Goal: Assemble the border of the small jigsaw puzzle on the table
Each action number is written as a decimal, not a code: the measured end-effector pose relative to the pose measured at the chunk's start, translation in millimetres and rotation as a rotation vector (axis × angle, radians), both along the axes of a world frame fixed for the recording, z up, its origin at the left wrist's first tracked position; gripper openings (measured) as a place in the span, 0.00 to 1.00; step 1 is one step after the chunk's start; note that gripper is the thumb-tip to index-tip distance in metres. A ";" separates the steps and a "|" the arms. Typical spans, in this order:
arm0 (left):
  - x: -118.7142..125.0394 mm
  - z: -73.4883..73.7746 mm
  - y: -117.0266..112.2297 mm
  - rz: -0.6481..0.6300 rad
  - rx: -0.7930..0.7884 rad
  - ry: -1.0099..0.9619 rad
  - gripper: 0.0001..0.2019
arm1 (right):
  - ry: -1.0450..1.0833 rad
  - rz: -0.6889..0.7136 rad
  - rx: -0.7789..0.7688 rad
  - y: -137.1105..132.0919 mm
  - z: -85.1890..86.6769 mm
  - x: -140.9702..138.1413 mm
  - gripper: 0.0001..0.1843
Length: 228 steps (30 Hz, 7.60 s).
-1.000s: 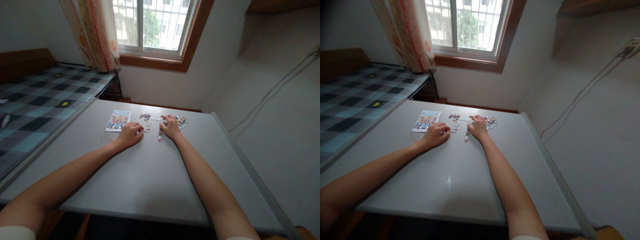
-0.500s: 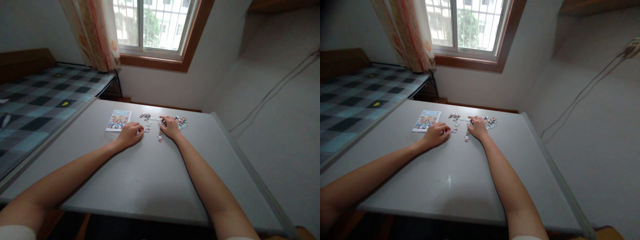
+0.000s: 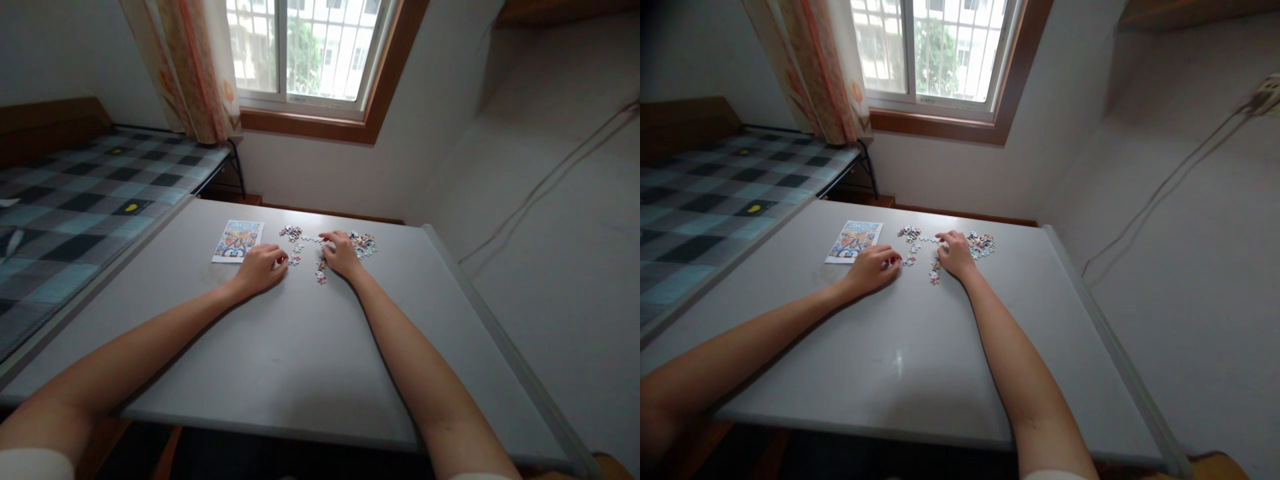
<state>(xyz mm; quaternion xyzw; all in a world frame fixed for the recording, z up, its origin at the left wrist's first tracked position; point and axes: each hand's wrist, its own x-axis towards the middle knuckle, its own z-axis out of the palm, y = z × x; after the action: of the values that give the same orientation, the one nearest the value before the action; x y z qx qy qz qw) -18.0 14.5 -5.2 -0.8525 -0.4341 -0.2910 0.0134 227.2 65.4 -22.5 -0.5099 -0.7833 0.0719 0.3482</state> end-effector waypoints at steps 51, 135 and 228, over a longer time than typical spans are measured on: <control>-0.9 -2.0 0.5 0.008 -0.017 0.013 0.08 | -0.256 0.140 -0.127 -20.2 12.4 -19.7 0.34; 5.0 -0.5 0.1 0.132 -0.110 0.060 0.16 | -0.124 0.099 -0.419 82.9 34.9 -53.1 0.14; -1.0 8.7 -9.8 -0.486 -0.100 0.186 0.21 | 0.099 0.073 -0.015 -64.8 7.0 -14.1 0.11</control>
<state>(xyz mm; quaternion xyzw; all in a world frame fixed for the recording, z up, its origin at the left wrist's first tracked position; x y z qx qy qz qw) -19.0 4.7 3.4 -0.9544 -0.2273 -0.1842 -0.0590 213.1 0.6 -15.5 -0.4796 -0.7825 0.1156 0.3799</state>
